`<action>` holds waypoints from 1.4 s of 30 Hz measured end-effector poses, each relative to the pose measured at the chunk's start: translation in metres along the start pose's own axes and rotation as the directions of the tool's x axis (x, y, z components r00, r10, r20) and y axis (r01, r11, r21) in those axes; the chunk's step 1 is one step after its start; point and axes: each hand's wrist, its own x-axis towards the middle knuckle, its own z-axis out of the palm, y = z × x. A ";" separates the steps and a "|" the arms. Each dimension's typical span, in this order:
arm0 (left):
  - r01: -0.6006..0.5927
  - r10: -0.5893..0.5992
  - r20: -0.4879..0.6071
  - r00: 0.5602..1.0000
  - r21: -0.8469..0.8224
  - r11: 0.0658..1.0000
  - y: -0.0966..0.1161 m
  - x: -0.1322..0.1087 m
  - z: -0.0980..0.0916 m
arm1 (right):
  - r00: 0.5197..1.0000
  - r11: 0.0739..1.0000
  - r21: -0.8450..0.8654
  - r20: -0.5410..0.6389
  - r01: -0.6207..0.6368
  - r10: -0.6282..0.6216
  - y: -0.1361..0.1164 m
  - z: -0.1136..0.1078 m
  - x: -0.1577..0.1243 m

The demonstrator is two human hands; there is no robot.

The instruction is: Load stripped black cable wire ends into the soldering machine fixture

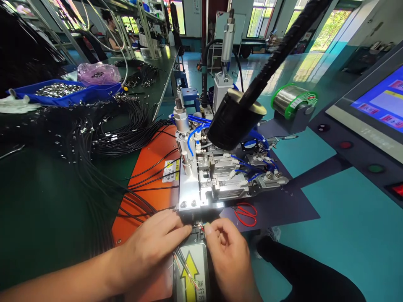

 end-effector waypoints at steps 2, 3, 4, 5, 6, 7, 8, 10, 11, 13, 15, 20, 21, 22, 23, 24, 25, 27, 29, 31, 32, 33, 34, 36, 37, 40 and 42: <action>0.001 -0.001 -0.011 1.000 0.001 1.000 0.000 0.000 0.001 | 0.999 0.999 -0.047 0.043 0.027 -0.025 -0.001 0.000 -0.001; 0.004 -0.004 -0.012 1.000 0.003 1.000 0.000 0.000 0.001 | 0.998 0.998 -0.060 0.062 0.033 -0.029 -0.001 0.000 -0.001; 0.004 -0.004 -0.011 1.000 0.004 1.000 0.000 -0.001 0.001 | 0.997 0.997 -0.071 0.071 0.040 -0.035 -0.001 0.001 -0.001; 0.004 -0.004 -0.008 1.000 0.005 1.000 0.000 -0.001 0.001 | 0.996 0.995 -0.082 0.071 0.051 -0.045 -0.002 0.001 -0.001; 0.003 -0.003 -0.005 1.000 0.005 1.000 0.000 -0.001 0.001 | 0.996 0.994 -0.092 0.067 0.066 -0.060 -0.002 0.001 -0.001; 0.005 -0.005 -0.001 1.000 0.004 1.000 0.000 0.000 0.000 | 0.995 0.991 -0.104 0.067 0.083 -0.077 -0.003 0.001 -0.001; 0.006 -0.006 0.001 1.000 0.003 1.000 0.000 0.000 0.000 | 0.993 0.988 -0.119 0.068 0.101 -0.094 -0.003 0.001 -0.001; 0.010 -0.010 0.005 1.000 -0.003 1.000 0.000 0.000 -0.001 | 0.989 0.980 -0.149 0.077 0.134 -0.124 -0.004 0.001 0.000; 0.011 -0.011 0.006 1.000 -0.006 1.000 0.000 0.000 -0.001 | 0.987 0.976 -0.160 0.085 0.149 -0.136 -0.003 0.000 0.000; 0.013 -0.013 0.004 1.000 -0.005 1.000 0.001 0.001 -0.001 | 0.984 0.970 -0.175 0.098 0.167 -0.151 -0.002 -0.001 0.001; 0.019 -0.019 0.009 1.000 0.002 1.000 0.001 0.001 -0.002 | 0.984 0.969 -0.184 0.100 0.166 -0.150 0.001 -0.002 0.003; 0.018 -0.019 0.033 0.999 0.030 0.999 0.002 0.003 -0.004 | 0.977 0.959 -0.206 0.128 0.196 -0.172 0.001 -0.008 0.008; 0.018 -0.019 0.037 0.999 0.038 0.999 0.002 0.003 -0.004 | 0.969 0.950 -0.209 0.130 0.232 -0.208 -0.001 -0.009 0.009; 0.019 -0.021 0.038 0.999 0.043 0.999 0.002 0.003 -0.004 | 0.960 0.940 -0.209 0.135 0.271 -0.246 -0.003 -0.009 0.010; 0.021 -0.022 0.038 0.999 0.045 0.999 0.003 0.003 -0.004 | 0.948 0.930 -0.203 0.146 0.307 -0.281 -0.005 -0.009 0.011; 0.023 -0.025 0.036 0.999 0.045 0.999 0.003 0.004 -0.004 | 0.937 0.922 -0.193 0.160 0.337 -0.309 -0.006 -0.008 0.011; 0.025 -0.027 0.034 0.999 0.046 0.999 0.003 0.004 -0.004 | 0.929 0.915 -0.184 0.172 0.358 -0.329 -0.007 -0.007 0.012; 0.022 -0.023 0.031 0.999 0.047 0.999 0.003 0.003 -0.004 | 0.915 0.904 -0.172 0.175 0.391 -0.363 -0.009 -0.006 0.012; 0.018 -0.020 0.040 0.999 0.052 0.998 0.003 0.003 -0.004 | 0.905 0.890 -0.178 0.161 0.420 -0.395 -0.009 -0.007 0.012; 0.020 -0.022 0.045 0.999 0.049 0.999 0.003 0.003 -0.003 | 0.898 0.878 -0.195 0.155 0.436 -0.412 -0.009 -0.008 0.012; 0.023 -0.025 0.041 0.999 0.046 0.999 0.003 0.004 -0.003 | 0.897 0.875 -0.204 0.152 0.439 -0.415 -0.008 -0.008 0.012; 0.024 -0.026 0.034 0.999 0.043 0.999 0.003 0.004 -0.004 | 0.898 0.873 -0.214 0.147 0.438 -0.414 -0.008 -0.009 0.013; 0.025 -0.026 0.025 0.999 0.042 0.999 0.004 0.004 -0.004 | 0.901 0.874 -0.221 0.140 0.434 -0.412 -0.008 -0.009 0.013; 0.026 -0.027 0.017 0.999 0.047 0.999 0.004 0.005 -0.004 | 0.909 0.880 -0.227 0.126 0.417 -0.398 -0.007 -0.009 0.013; 0.025 -0.026 0.016 1.000 0.050 0.998 0.004 0.005 -0.004 | 0.913 0.885 -0.225 0.120 0.407 -0.389 -0.007 -0.009 0.014; 0.023 -0.025 0.024 0.999 0.050 0.998 0.004 0.005 -0.005 | 0.927 0.901 -0.219 0.115 0.375 -0.358 -0.007 -0.008 0.015; 0.022 -0.024 0.026 0.999 0.051 0.998 0.004 0.004 -0.004 | 0.935 0.908 -0.223 0.117 0.353 -0.335 -0.008 -0.008 0.015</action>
